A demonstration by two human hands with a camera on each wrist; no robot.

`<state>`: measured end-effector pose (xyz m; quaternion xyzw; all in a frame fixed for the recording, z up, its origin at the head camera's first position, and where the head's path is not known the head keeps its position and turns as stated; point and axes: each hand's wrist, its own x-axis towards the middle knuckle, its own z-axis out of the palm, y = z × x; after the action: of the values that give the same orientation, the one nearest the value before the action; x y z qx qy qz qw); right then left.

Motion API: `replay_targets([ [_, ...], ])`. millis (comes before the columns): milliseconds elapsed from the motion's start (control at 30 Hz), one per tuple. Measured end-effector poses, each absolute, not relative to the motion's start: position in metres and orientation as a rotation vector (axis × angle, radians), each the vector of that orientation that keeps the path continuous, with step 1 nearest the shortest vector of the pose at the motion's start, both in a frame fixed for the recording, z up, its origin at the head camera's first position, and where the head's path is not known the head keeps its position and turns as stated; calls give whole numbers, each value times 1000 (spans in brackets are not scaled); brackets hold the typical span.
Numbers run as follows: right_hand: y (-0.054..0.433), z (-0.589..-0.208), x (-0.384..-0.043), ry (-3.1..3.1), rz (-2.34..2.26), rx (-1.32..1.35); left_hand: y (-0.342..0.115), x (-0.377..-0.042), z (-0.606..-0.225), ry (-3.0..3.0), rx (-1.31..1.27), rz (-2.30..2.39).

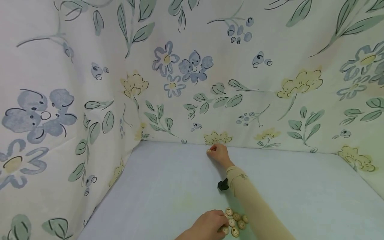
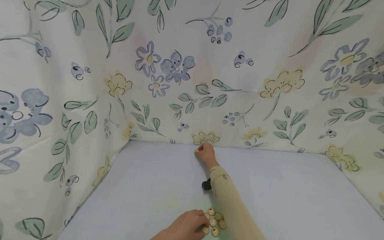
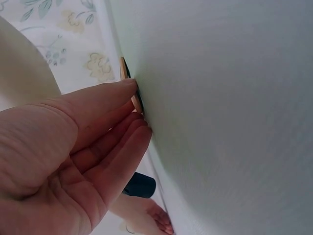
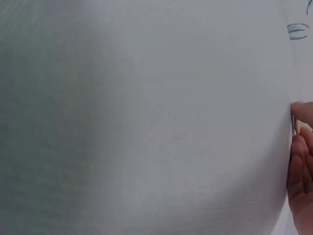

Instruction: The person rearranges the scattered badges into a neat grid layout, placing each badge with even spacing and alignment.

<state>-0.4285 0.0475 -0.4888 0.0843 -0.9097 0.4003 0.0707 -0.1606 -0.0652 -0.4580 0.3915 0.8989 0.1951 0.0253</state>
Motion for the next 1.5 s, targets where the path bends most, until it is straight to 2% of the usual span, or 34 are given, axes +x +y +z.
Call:
replay_targets([
  [500,46,-489,-422,-2719,1309,186,-64,-163,-460,2752,1170,611],
  [1000,68,-479,-406,-2702,1400,213,-62,-161,-461,2803,1220,618],
  [1200,104,-471,-386,-2690,1455,174,-58,-160,-460,2798,1175,616],
  [1500,142,-447,-336,-2652,1642,191,-60,-159,-460,2804,1118,740],
])
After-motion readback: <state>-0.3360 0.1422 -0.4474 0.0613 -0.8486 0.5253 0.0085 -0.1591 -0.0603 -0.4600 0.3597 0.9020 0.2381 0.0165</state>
